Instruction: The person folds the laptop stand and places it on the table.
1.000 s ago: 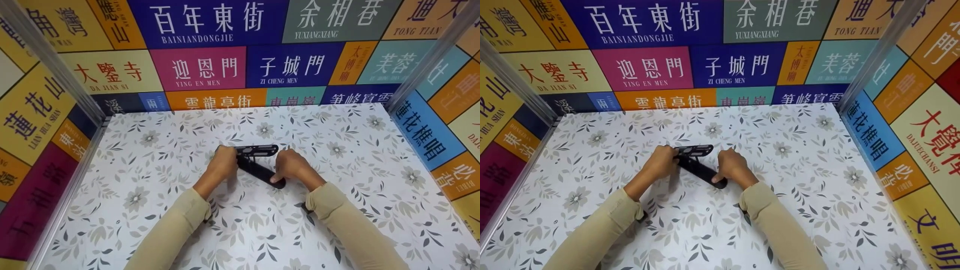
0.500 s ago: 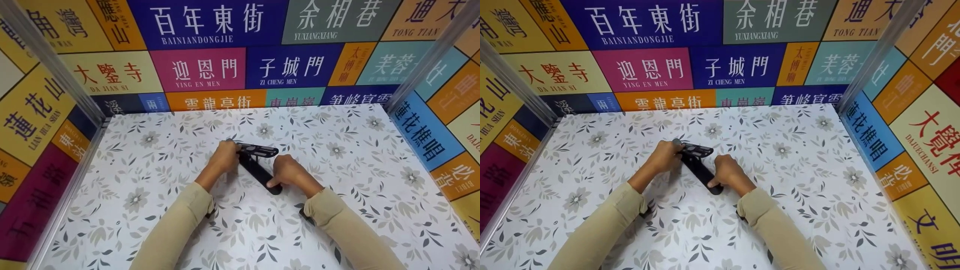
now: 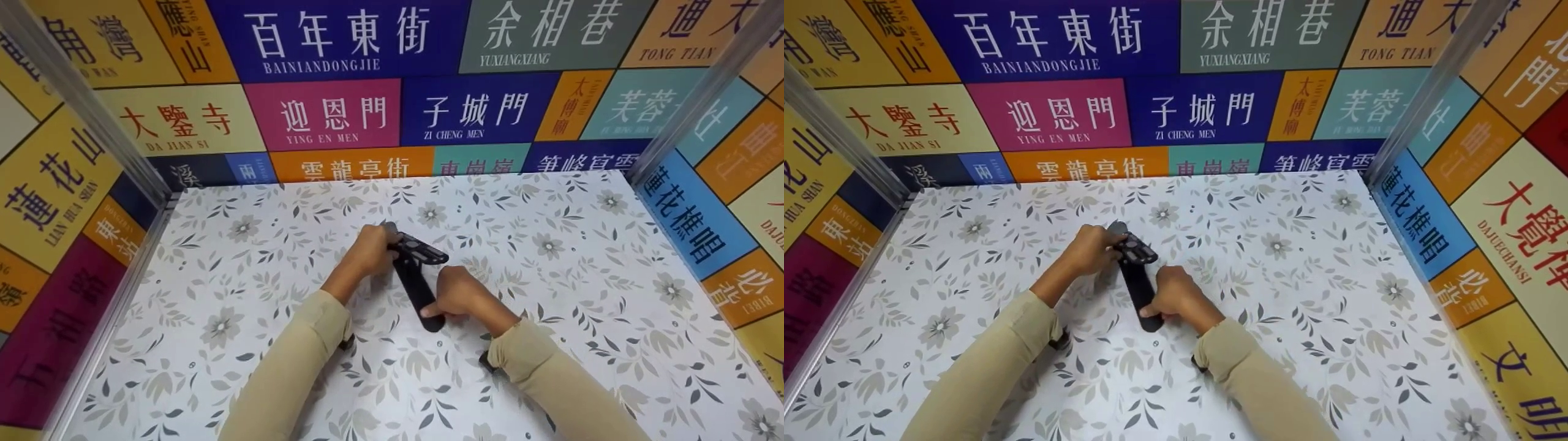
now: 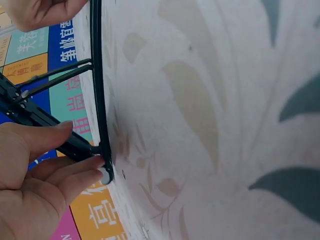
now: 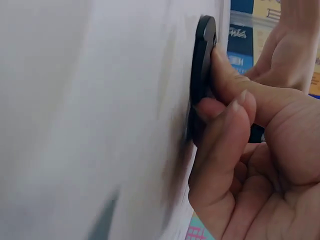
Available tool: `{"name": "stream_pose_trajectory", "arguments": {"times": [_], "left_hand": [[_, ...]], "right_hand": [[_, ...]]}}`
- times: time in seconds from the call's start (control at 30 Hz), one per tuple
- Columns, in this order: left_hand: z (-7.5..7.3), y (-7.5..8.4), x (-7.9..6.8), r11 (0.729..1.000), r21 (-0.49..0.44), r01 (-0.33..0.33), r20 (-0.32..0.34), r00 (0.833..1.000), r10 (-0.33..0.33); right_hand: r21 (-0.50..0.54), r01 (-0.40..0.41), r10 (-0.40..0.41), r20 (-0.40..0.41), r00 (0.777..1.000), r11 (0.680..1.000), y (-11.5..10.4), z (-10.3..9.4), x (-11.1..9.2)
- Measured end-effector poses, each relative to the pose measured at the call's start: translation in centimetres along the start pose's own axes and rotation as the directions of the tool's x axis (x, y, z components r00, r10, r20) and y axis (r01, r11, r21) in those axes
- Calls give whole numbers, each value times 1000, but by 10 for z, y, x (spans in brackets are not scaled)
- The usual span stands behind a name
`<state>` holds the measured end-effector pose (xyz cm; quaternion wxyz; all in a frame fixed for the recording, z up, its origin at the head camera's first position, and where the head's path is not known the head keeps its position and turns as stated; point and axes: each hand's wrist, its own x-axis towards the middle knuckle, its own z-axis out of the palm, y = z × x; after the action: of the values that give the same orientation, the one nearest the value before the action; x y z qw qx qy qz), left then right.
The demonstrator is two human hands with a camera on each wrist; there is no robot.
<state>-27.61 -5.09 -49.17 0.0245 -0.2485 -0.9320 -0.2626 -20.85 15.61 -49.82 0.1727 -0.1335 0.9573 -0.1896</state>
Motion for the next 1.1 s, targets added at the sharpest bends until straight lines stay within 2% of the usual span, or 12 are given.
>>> {"name": "stream_pose_trajectory", "arguments": {"times": [0.27,0.4,0.6,0.7,0.83,0.87,0.9,0.93,0.97,1.0,1.07,1.1], "left_hand": [[3,0,5,1000,-7,7,76,997,-7],[2,-1,4,1000,-1,5,80,997,-5],[1,-4,-4,997,-78,25,92,996,-18],[2,-4,-12,991,-125,52,40,998,-48],[3,2,-29,957,-229,178,-85,976,-201],[2,4,-34,912,-339,229,-58,963,-263],[2,6,-39,831,-474,291,6,945,-327],[1,8,-44,713,-608,349,89,923,-376],[0,10,-48,556,-726,405,190,895,-404],[-2,12,-53,371,-810,455,293,861,-416],[-3,14,-60,18,-864,503,456,798,-393],[-4,15,-62,-85,-858,507,500,784,-367]], "right_hand": [[170,19,-23,23,999,985,-24,17,-11],[106,43,-43,6,999,993,-28,17,-11],[-81,206,-207,-8,978,975,-22,15,-10],[-41,208,-207,24,978,977,-14,11,-10],[203,77,-91,62,994,976,0,3,-6],[304,37,-62,70,996,952,4,1,-5],[423,-1,-36,79,996,906,7,-1,-3],[535,-29,-18,82,996,845,10,-3,-1],[646,-65,4,95,995,761,12,-5,0],[744,-94,16,111,994,662,14,-7,2],[880,-145,23,151,988,452,15,-10,5],[915,-165,19,170,985,367,16,-12,6]]}}
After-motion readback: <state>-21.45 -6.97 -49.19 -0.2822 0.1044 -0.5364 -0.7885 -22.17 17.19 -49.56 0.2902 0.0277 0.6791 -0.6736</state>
